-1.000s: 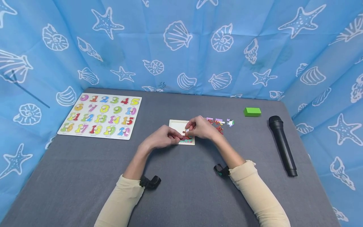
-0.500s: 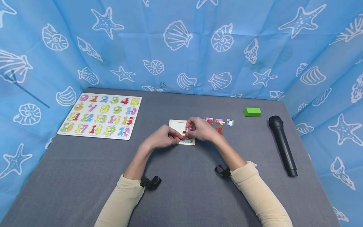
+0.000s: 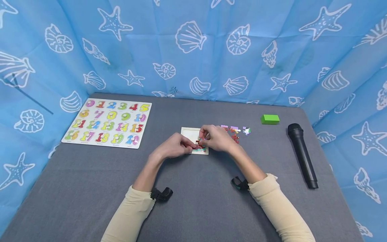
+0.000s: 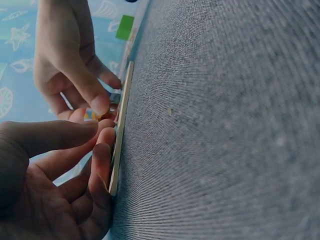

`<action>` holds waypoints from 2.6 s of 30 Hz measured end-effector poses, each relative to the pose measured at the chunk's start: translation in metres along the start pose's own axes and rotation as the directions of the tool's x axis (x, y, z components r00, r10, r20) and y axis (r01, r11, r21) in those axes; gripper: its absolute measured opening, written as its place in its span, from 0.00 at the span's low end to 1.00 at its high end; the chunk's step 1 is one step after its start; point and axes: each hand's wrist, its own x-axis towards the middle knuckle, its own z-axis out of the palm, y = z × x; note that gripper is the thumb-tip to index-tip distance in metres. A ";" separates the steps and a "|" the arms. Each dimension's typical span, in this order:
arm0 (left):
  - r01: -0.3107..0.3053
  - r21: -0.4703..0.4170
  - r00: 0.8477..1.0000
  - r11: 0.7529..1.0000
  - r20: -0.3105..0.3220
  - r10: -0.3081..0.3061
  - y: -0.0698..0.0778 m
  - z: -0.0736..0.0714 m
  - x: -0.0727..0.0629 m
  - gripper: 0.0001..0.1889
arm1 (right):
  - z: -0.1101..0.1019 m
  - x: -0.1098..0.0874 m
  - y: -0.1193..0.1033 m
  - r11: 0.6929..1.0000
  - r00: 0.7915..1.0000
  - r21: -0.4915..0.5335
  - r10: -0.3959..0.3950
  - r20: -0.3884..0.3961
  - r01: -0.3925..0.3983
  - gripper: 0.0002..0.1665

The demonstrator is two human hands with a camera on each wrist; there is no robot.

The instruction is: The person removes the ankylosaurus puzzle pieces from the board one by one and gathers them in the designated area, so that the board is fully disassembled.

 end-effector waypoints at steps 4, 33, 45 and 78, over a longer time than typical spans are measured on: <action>0.002 0.001 1.000 1.000 -0.002 -0.002 0.000 0.001 0.000 0.15 | -0.001 -0.002 -0.003 0.998 1.000 -0.051 -0.025 -0.014 0.024 0.10; -0.006 0.020 1.000 1.000 -0.019 0.006 -0.001 0.000 -0.001 0.14 | -0.042 -0.050 0.044 0.918 0.996 0.386 0.089 0.025 -0.091 0.18; 0.005 -0.016 1.000 1.000 -0.010 -0.005 -0.001 0.000 -0.003 0.14 | -0.074 -0.081 0.088 0.957 0.982 0.239 0.182 -0.056 -0.164 0.20; 0.022 -0.019 1.000 1.000 0.019 -0.022 0.001 0.001 -0.005 0.17 | -0.068 -0.083 0.101 0.946 0.941 0.045 0.323 -0.102 -0.320 0.18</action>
